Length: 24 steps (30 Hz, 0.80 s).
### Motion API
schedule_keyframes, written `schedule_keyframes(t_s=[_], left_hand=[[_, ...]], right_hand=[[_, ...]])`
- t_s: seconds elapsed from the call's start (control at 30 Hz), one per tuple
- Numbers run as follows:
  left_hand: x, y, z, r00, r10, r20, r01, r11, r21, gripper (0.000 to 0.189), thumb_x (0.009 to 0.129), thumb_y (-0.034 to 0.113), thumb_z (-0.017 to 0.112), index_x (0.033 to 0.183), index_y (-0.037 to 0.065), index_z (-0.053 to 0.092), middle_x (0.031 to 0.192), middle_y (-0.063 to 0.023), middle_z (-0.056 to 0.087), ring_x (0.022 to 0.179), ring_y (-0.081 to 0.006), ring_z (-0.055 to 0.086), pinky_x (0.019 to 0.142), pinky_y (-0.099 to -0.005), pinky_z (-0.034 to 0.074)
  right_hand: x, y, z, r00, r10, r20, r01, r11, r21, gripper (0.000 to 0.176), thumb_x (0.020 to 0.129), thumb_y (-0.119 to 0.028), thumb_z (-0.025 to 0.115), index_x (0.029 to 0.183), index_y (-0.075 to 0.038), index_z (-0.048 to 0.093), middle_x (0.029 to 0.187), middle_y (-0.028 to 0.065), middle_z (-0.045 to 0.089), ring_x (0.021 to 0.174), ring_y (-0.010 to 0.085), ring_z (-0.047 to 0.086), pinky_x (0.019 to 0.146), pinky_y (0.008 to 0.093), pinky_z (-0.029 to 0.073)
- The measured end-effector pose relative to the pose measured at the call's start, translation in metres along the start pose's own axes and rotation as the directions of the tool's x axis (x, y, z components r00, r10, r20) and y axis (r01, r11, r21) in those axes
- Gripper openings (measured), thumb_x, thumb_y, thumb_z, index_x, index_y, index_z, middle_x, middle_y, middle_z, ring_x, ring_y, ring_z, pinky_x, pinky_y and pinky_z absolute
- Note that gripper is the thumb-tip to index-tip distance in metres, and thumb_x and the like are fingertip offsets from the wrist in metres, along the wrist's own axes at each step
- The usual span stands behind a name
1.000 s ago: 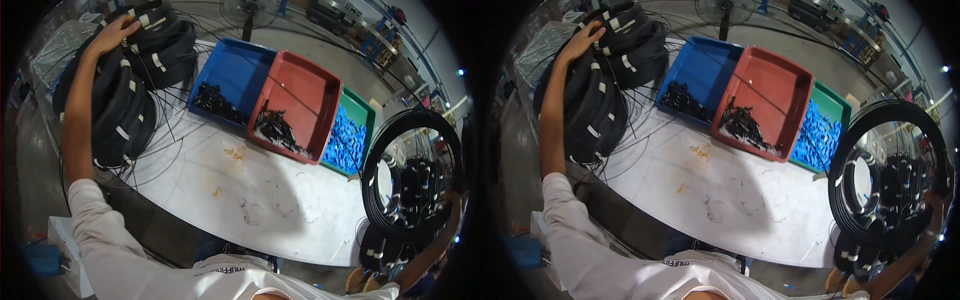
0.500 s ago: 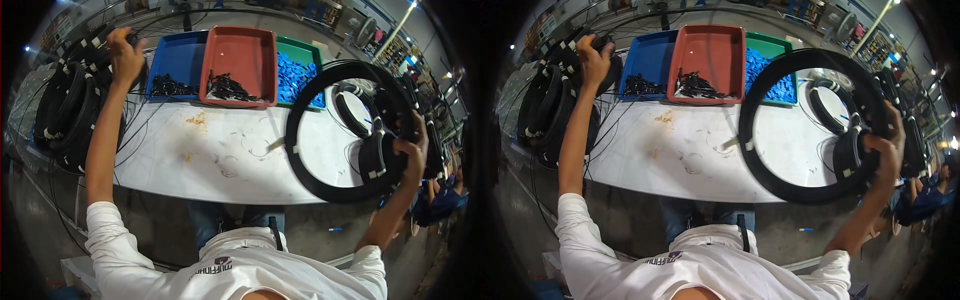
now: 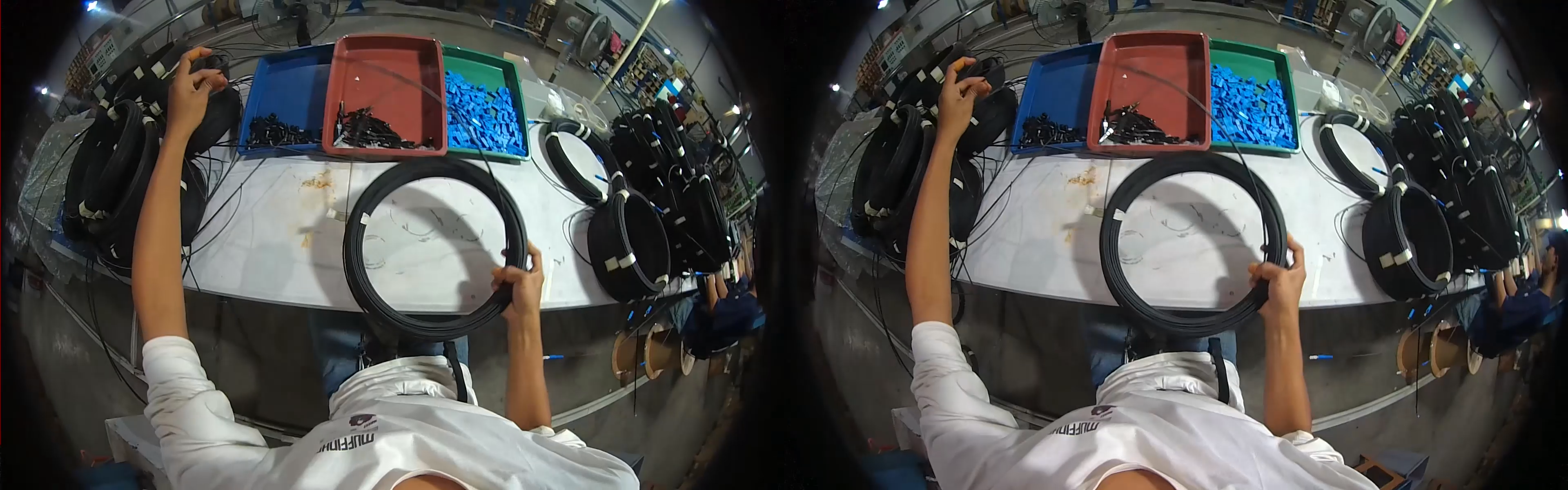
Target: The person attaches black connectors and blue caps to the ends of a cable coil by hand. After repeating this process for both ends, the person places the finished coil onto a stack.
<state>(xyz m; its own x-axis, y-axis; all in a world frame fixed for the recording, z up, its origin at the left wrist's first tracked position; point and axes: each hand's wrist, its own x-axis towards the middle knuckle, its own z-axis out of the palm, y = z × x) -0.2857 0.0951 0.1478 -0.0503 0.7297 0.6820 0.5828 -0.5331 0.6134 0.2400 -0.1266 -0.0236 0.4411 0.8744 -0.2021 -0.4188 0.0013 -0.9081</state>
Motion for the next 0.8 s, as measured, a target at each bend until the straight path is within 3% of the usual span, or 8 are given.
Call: schedule_keyframes(t_s=[0.27,0.33,0.5,0.57,0.67,0.7,0.77,0.8], left_hand=[[-0.025,0.016,-0.003,0.981,-0.063,0.184,0.04,0.991,0.131,0.045,0.092,0.008,0.067,0.133,0.008,0.048,0.094,-0.0143,0.074,0.088,-0.0149,0.071,0.082,-0.0277,0.055],[-0.028,0.017,-0.002,0.973,-0.059,0.224,0.028,0.99,0.141,0.043,0.094,0.008,0.064,0.134,0.008,0.047,0.097,-0.0147,0.073,0.092,-0.0158,0.071,0.084,-0.0282,0.055],[-0.025,0.011,0.01,0.954,-0.006,0.299,-0.063,0.974,0.218,0.038,0.098,0.003,0.052,0.136,0.006,0.044,0.105,-0.018,0.072,0.1,-0.0231,0.071,0.088,-0.0327,0.054],[-0.021,0.009,0.015,0.958,-0.018,0.285,-0.048,0.974,0.221,0.039,0.098,0.004,0.052,0.136,0.007,0.044,0.106,-0.0176,0.072,0.101,-0.0239,0.071,0.088,-0.0333,0.054],[-0.012,-0.003,0.013,0.959,0.025,0.281,-0.096,0.966,0.241,0.042,0.096,0.004,0.051,0.137,0.009,0.041,0.103,-0.0182,0.072,0.101,-0.0307,0.071,0.087,-0.0383,0.054],[-0.01,-0.006,0.011,0.955,0.009,0.296,-0.071,0.978,0.198,0.044,0.095,0.001,0.051,0.137,0.009,0.04,0.102,-0.0202,0.072,0.1,-0.0327,0.071,0.086,-0.039,0.055],[-0.003,-0.009,0.004,0.947,0.086,0.31,-0.157,0.965,0.211,0.046,0.095,0.002,0.053,0.137,0.01,0.038,0.099,-0.0211,0.071,0.098,-0.0339,0.071,0.084,-0.0407,0.056],[-0.002,-0.007,0.003,0.951,0.095,0.293,-0.166,0.96,0.226,0.049,0.094,0.004,0.057,0.138,0.009,0.035,0.102,-0.019,0.072,0.099,-0.0331,0.07,0.084,-0.0417,0.056]], right_hand=[[-0.023,0.011,0.002,0.987,0.136,-0.081,-0.138,0.99,-0.021,0.068,0.069,0.016,0.055,0.133,-0.007,0.041,0.094,0.0138,0.06,0.06,0.0218,0.062,0.045,0.0333,0.048],[-0.029,0.013,0.004,0.98,0.159,-0.123,-0.18,0.967,-0.181,0.06,0.075,0.008,0.062,0.129,-0.007,0.041,0.098,0.0114,0.058,0.06,0.0181,0.058,0.049,0.033,0.049],[-0.027,0.021,0.0,0.991,0.137,0.012,-0.12,0.908,-0.402,0.07,0.088,-0.006,0.067,0.146,-0.004,0.029,0.107,0.0136,0.059,0.086,0.0198,0.062,0.078,0.0298,0.051],[-0.016,0.037,-0.017,0.955,-0.18,0.237,0.295,0.472,-0.831,0.085,0.092,-0.021,0.067,0.151,0.002,0.011,0.126,0.0247,0.051,0.106,0.0326,0.056,0.095,0.0393,0.043],[-0.023,-0.02,0.045,0.959,-0.103,0.262,0.253,-0.093,-0.963,0.111,0.082,-0.031,0.077,0.154,0.006,0.001,0.136,0.0393,0.043,0.127,0.0474,0.045,0.107,0.0482,0.035],[-0.017,-0.047,0.068,0.931,-0.182,0.318,0.323,-0.002,-0.946,0.104,0.079,-0.02,0.078,0.151,0.012,0.011,0.132,0.036,0.048,0.123,0.0478,0.046,0.107,0.0482,0.035],[0.004,-0.076,0.127,0.701,-0.453,0.551,0.663,0.128,-0.738,0.081,0.081,-0.005,0.072,0.15,-0.001,0.03,0.134,0.0274,0.053,0.123,0.0407,0.052,0.105,0.0469,0.039],[0.011,-0.09,0.165,0.51,-0.49,0.707,0.789,-0.059,-0.611,0.069,0.082,-0.003,0.07,0.144,-0.003,0.041,0.138,0.0204,0.053,0.126,0.0393,0.051,0.106,0.0455,0.039]])
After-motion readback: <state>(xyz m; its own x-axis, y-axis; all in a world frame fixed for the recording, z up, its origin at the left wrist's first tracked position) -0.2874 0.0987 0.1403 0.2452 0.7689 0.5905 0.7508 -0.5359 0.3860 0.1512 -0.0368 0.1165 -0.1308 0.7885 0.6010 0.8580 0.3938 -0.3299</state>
